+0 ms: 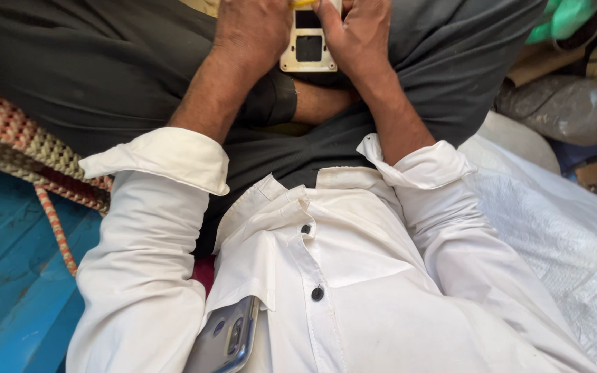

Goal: The person wires an electrical switchboard by inserting wires into terminals and tightening them with a screwdriver while holding the board.

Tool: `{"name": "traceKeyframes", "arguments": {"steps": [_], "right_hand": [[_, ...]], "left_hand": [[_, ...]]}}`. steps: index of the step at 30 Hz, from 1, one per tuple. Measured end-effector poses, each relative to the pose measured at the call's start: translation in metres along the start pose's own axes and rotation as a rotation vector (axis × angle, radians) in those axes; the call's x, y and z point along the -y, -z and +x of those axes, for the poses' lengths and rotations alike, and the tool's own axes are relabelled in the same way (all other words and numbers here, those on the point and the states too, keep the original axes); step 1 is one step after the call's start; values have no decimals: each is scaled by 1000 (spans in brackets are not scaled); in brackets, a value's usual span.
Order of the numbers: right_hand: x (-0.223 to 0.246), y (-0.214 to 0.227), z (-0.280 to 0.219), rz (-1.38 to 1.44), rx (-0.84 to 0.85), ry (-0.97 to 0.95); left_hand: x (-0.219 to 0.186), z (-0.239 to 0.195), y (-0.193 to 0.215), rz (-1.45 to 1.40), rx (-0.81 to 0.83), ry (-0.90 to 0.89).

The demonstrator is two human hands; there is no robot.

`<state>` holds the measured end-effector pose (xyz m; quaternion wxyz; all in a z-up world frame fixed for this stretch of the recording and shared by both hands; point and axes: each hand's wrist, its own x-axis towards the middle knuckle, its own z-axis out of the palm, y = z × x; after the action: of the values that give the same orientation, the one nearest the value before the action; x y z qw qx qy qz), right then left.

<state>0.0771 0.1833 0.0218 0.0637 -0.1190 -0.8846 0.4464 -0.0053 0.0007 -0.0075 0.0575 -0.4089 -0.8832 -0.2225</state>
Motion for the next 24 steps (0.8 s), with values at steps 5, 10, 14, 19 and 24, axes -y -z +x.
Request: {"name": "traceKeyframes", "arguments": {"steps": [5, 10, 14, 19, 24], "right_hand": [[-6, 2, 1, 172, 31, 102], [-5, 2, 1, 43, 79, 27], [-3, 2, 3, -154, -127, 320], [-5, 4, 2, 61, 120, -10], [-13, 2, 0, 111, 74, 70]], "left_hand": [[3, 3, 1, 117, 81, -8], [-1, 4, 3, 40, 63, -27], [0, 6, 5, -69, -5, -77], [2, 9, 6, -162, 121, 48], [-2, 1, 14, 7, 10, 41]]}}
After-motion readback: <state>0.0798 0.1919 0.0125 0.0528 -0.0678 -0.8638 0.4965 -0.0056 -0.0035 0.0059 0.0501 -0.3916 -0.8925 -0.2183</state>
